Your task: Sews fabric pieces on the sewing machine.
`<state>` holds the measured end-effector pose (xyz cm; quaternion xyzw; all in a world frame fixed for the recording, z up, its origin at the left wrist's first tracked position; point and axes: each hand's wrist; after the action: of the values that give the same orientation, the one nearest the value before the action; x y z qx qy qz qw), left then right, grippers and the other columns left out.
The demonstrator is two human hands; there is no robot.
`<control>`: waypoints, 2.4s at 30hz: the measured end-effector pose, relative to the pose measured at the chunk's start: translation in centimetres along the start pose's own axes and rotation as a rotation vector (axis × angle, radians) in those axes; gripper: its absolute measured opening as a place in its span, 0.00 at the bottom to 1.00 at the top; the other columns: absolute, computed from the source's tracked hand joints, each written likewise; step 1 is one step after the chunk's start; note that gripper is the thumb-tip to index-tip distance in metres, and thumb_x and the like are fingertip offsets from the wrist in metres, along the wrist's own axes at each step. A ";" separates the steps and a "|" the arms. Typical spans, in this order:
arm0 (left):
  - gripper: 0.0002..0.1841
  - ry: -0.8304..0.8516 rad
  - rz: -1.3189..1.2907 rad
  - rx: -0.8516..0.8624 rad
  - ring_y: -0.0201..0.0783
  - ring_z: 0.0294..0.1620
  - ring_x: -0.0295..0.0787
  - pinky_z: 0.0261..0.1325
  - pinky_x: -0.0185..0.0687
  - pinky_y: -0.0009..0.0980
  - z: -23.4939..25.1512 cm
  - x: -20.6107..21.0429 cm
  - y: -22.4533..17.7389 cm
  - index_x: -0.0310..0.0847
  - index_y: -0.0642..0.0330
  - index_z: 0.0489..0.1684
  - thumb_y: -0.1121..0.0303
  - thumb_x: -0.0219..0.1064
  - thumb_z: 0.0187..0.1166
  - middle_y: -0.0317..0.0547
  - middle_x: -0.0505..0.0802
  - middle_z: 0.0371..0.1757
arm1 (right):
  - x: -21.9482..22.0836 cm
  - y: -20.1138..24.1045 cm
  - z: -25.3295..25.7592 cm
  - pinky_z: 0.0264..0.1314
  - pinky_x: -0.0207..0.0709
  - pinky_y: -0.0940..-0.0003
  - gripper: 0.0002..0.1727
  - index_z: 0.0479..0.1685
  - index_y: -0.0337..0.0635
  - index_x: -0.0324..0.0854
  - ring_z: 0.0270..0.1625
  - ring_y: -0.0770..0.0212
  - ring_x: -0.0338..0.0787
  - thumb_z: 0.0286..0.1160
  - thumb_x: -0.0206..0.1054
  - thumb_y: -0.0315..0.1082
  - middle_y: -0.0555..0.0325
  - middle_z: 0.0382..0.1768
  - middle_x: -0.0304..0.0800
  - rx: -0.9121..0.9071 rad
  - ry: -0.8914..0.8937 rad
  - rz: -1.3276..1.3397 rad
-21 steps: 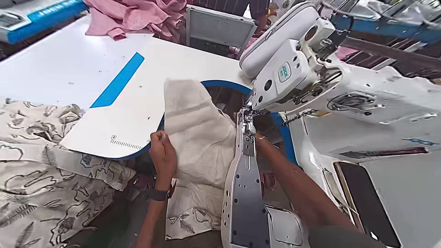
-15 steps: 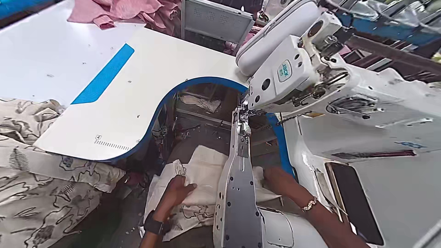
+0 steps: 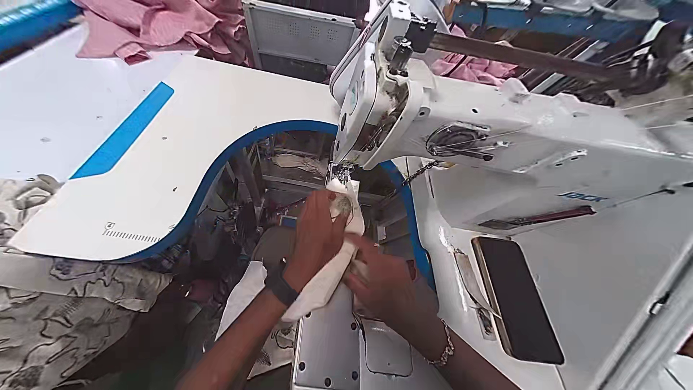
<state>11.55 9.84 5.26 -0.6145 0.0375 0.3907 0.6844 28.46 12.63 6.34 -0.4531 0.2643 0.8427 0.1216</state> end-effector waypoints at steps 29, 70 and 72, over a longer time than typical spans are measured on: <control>0.20 0.080 0.163 0.322 0.57 0.75 0.84 0.76 0.79 0.45 -1.3 -0.4 1.9 0.84 0.70 0.66 0.67 0.56 0.85 0.61 0.86 0.74 | -1.5 -2.0 3.5 0.19 0.71 0.70 0.07 0.19 0.42 0.76 0.24 0.66 0.85 0.56 0.65 0.34 0.39 0.77 0.80 -0.043 0.256 0.138; 0.12 0.358 -0.238 -0.109 0.38 0.27 0.79 0.36 0.74 0.38 -6.7 -5.5 -0.3 0.87 0.67 0.45 0.65 0.62 0.85 0.44 0.85 0.26 | -9.6 3.1 -1.3 0.19 0.73 0.54 0.17 0.18 0.40 0.81 0.16 0.53 0.82 0.74 0.65 0.40 0.54 0.11 0.77 -0.134 0.674 0.029; 0.14 0.188 -0.197 0.031 0.41 0.29 0.83 0.35 0.77 0.40 -7.4 -4.1 -0.2 0.87 0.66 0.32 0.69 0.58 0.83 0.47 0.86 0.26 | -9.2 9.6 -1.0 0.13 0.72 0.54 0.14 0.21 0.40 0.84 0.14 0.50 0.84 0.72 0.69 0.37 0.52 0.10 0.78 -0.199 0.633 -0.177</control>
<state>12.00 1.43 5.77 -0.6383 0.0472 0.2618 0.7223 30.06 4.47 16.77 -0.7231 0.1651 0.6679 0.0616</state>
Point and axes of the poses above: each hand's wrist, its own z-axis towards the middle knuckle, its own x-axis out of the palm, y = z × x
